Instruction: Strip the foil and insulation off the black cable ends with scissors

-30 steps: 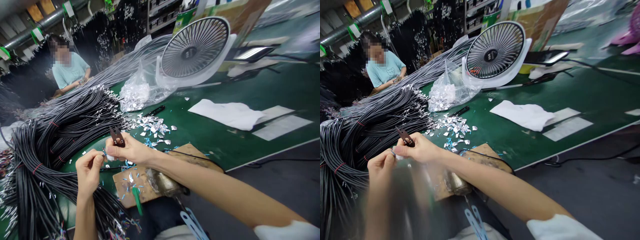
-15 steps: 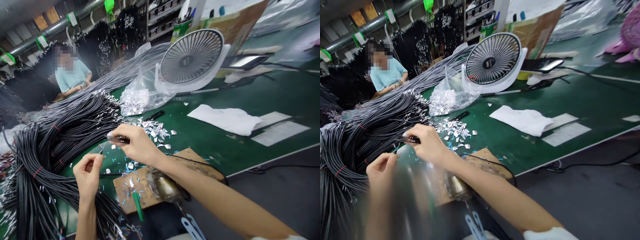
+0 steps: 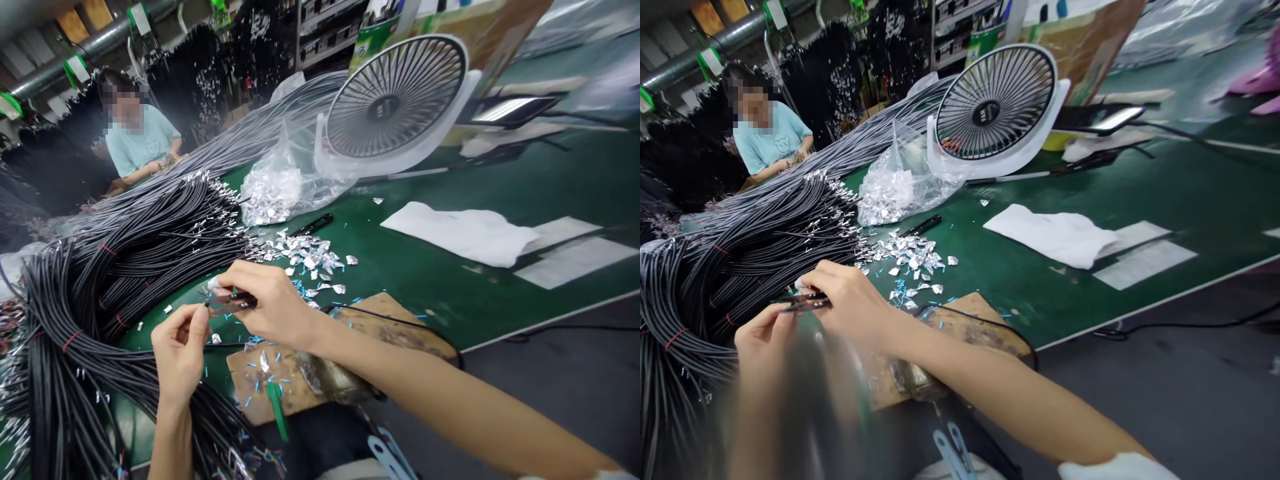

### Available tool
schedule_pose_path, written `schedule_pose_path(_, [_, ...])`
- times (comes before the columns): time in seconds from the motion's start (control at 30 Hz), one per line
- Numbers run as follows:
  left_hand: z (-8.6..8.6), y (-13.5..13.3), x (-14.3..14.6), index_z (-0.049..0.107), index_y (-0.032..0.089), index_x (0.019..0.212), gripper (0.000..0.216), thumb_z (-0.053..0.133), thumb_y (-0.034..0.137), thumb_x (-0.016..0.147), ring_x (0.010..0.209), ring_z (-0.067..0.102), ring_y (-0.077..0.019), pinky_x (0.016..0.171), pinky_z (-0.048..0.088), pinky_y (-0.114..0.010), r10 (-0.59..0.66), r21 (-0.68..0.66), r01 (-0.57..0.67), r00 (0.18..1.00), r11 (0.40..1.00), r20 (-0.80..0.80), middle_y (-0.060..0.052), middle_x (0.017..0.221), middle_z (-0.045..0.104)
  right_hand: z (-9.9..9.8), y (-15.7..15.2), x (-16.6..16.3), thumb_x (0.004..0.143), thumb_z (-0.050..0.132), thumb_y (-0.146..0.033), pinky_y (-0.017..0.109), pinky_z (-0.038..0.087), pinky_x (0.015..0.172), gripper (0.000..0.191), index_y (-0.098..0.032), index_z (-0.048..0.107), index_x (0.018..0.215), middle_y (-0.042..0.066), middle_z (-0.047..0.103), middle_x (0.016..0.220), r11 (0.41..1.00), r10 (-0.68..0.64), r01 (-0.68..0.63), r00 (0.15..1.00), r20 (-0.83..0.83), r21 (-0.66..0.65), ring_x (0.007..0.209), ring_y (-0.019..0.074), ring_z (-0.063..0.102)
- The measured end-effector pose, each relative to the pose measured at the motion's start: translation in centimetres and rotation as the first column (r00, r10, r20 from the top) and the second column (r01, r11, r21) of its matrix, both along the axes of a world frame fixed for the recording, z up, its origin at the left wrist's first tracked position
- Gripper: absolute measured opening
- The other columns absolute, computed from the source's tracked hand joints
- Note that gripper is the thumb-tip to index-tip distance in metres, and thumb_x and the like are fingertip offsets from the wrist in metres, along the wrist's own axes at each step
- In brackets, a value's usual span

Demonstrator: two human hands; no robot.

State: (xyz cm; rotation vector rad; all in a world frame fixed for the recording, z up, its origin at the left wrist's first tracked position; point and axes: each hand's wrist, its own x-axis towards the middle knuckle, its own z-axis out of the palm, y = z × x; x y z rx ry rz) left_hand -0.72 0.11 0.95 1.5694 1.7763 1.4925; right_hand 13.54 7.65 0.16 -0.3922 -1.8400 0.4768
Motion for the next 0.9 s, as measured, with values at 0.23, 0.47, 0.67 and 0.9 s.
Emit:
schedule_pose_path(0.23, [0.0,-0.1,0.2,0.064,0.013,0.063,0.029,0.063,0.039,0.077,0.041,0.044,-0.0072,0.038,0.034,-0.017,0.069,-0.018,-0.068,0.994,0.998,0.085,0.002,0.049,0.054,-0.5,-0.5,0.0,0.088,0.044,-0.01,0.021,0.039,0.047,0.021,-0.012,0.064,0.081,0.004,0.065,0.069,0.964,0.003,0.003,1.0,-0.024,0.267,0.056,0.0098,0.055])
schedule_pose_path(0.47, [0.1,0.1,0.4,0.069,0.014,0.068,0.02,0.066,0.033,0.075,0.041,0.047,-0.006,0.037,0.035,-0.015,0.039,0.104,-0.052,0.991,0.993,0.125,0.002,0.053,0.057,0.3,-0.8,-0.3,0.077,0.064,-0.015,0.021,0.042,0.053,0.004,-0.014,0.068,0.077,0.0,0.063,0.065,0.966,-0.037,0.001,0.99,-0.135,-0.258,0.055,0.0081,0.052])
schedule_pose_path(0.67, [0.1,0.0,0.4,0.069,0.015,0.068,0.013,0.067,0.027,0.074,0.043,0.048,-0.0057,0.039,0.036,-0.015,0.011,0.152,-0.025,0.996,0.988,0.091,0.003,0.053,0.055,1.1,-0.8,-0.3,0.077,0.061,-0.021,0.021,0.036,0.051,0.014,-0.013,0.07,0.07,-0.001,0.059,0.06,0.864,0.069,-0.108,0.993,-0.097,-0.491,0.053,0.0069,0.045])
schedule_pose_path(0.9, [-0.4,0.1,0.1,0.069,0.017,0.07,0.006,0.068,0.022,0.073,0.053,0.054,-0.0078,0.049,0.043,-0.017,-0.005,0.216,0.0,1.0,0.976,0.023,0.001,0.06,0.06,1.1,-1.0,-0.3,0.075,0.06,-0.02,0.021,0.035,0.052,0.015,-0.013,0.067,0.064,-0.002,0.057,0.058,0.866,0.072,-0.129,0.988,-0.135,-0.483,0.054,0.0071,0.044])
